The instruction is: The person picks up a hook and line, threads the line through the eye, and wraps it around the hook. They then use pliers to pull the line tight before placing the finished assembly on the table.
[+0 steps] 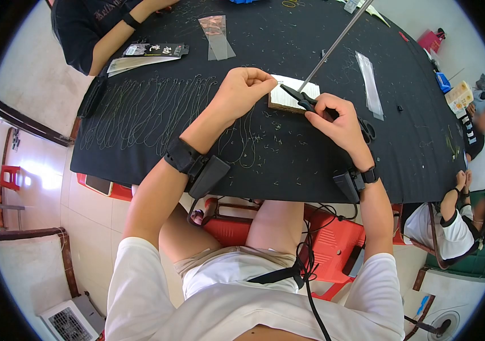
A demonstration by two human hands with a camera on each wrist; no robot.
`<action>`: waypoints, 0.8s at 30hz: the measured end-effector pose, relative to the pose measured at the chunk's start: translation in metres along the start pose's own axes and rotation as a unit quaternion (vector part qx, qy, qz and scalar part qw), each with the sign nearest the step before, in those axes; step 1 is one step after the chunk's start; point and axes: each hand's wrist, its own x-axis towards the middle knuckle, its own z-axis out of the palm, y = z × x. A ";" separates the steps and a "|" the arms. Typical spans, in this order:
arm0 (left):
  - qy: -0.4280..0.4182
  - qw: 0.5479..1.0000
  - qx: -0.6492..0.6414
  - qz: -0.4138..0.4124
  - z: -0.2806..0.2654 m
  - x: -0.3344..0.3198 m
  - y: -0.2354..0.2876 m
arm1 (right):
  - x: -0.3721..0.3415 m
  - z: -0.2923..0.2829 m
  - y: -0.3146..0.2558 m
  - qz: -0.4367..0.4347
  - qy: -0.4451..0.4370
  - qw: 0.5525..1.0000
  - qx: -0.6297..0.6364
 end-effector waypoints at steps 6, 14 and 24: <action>0.002 1.000 0.002 -0.014 0.001 -0.002 0.003 | 0.000 0.000 -0.001 -0.001 -0.002 1.000 0.001; -0.030 0.999 -0.012 -0.010 0.001 -0.003 0.005 | 0.000 0.001 0.001 -0.006 0.007 1.000 0.005; -0.013 1.000 0.000 -0.005 0.000 -0.002 0.005 | -0.001 0.002 0.000 -0.010 0.008 1.000 0.010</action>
